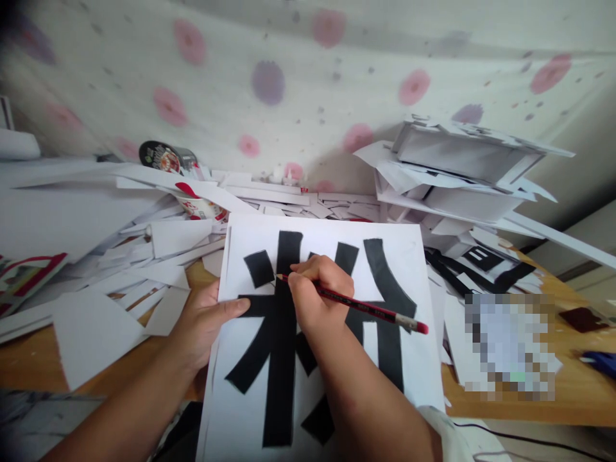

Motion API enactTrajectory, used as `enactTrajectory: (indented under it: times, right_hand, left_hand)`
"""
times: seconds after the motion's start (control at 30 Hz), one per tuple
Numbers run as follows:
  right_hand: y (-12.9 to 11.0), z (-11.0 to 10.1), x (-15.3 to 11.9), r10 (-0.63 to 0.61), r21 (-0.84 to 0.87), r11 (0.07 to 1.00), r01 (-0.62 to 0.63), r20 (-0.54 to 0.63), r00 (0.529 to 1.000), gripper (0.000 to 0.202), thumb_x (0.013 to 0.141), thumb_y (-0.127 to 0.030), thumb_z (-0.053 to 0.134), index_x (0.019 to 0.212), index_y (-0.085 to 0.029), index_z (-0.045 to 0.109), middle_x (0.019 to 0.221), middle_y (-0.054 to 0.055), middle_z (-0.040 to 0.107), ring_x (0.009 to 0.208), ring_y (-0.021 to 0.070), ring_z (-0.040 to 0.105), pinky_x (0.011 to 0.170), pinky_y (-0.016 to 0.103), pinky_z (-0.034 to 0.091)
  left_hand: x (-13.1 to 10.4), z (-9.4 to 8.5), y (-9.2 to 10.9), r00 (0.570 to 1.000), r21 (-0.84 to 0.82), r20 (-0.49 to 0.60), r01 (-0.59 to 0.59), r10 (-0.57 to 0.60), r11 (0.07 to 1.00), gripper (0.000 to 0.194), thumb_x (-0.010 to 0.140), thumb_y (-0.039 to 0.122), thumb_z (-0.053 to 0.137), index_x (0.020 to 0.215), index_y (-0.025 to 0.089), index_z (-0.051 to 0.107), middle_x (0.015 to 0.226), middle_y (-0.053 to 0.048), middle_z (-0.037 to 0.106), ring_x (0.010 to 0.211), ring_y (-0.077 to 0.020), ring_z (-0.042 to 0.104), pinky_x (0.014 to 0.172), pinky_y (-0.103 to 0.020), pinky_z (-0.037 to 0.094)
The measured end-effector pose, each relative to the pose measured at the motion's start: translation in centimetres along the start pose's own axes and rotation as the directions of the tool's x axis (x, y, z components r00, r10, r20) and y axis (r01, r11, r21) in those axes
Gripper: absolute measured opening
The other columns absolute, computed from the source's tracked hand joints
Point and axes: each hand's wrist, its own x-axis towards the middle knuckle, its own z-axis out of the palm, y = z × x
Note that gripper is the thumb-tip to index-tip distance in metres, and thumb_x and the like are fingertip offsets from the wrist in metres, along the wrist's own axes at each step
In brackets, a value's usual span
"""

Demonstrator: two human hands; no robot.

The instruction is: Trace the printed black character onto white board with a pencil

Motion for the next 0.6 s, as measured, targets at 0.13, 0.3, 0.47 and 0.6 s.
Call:
enactTrajectory:
  times: [0.13, 0.3, 0.47, 0.6]
  right_hand:
    - [-0.16, 0.16, 0.12, -0.008, -0.099, 0.995, 0.011, 0.032, 0.999, 0.023, 0.072, -0.010, 0.058, 0.053, -0.021, 0.050, 0.052, -0.005, 0.053, 0.052, 0.0144, 0.058, 0.060, 0.034, 0.056]
    - [-0.02, -0.02, 0.29, -0.058, -0.199, 0.977, 0.072, 0.075, 0.995, 0.022, 0.071, -0.011, 0.057, 0.053, -0.022, 0.049, 0.052, -0.005, 0.055, 0.055, 0.0159, 0.062, 0.058, 0.033, 0.055]
    - [0.35, -0.06, -0.06, -0.047, -0.110, 0.992, 0.055, 0.075, 0.996, 0.024, 0.073, -0.010, 0.057, 0.053, -0.021, 0.049, 0.051, -0.005, 0.053, 0.055, 0.0150, 0.060, 0.061, 0.033, 0.055]
    - [-0.04, 0.02, 0.44, -0.017, -0.050, 0.999, 0.019, 0.047, 0.999, 0.011, 0.081, -0.015, 0.060, 0.072, -0.021, 0.060, 0.064, -0.003, 0.063, 0.057, 0.0141, 0.060, 0.058, 0.030, 0.053]
  left_hand:
    - [0.13, -0.26, -0.13, 1.000, 0.014, 0.018, 0.006, -0.006, 1.000, 0.047, 0.063, 0.022, 0.081, 0.107, 0.018, 0.066, 0.090, -0.007, 0.076, 0.073, -0.0235, 0.071, 0.063, -0.030, 0.055]
    - [0.08, -0.28, -0.15, 1.000, 0.030, 0.002, 0.002, -0.002, 1.000, 0.048, 0.063, 0.022, 0.080, 0.109, 0.017, 0.067, 0.087, -0.007, 0.076, 0.074, -0.0241, 0.071, 0.064, -0.030, 0.054]
    - [0.05, -0.21, -0.06, 1.000, 0.018, 0.007, 0.004, -0.004, 1.000, 0.051, 0.063, 0.023, 0.081, 0.111, 0.017, 0.066, 0.086, -0.007, 0.076, 0.075, -0.0252, 0.071, 0.064, -0.031, 0.054]
    - [0.03, -0.27, 0.04, 1.000, 0.013, 0.009, 0.018, -0.018, 1.000, 0.052, 0.064, 0.023, 0.080, 0.114, 0.017, 0.064, 0.087, -0.008, 0.075, 0.077, -0.0257, 0.071, 0.065, -0.031, 0.054]
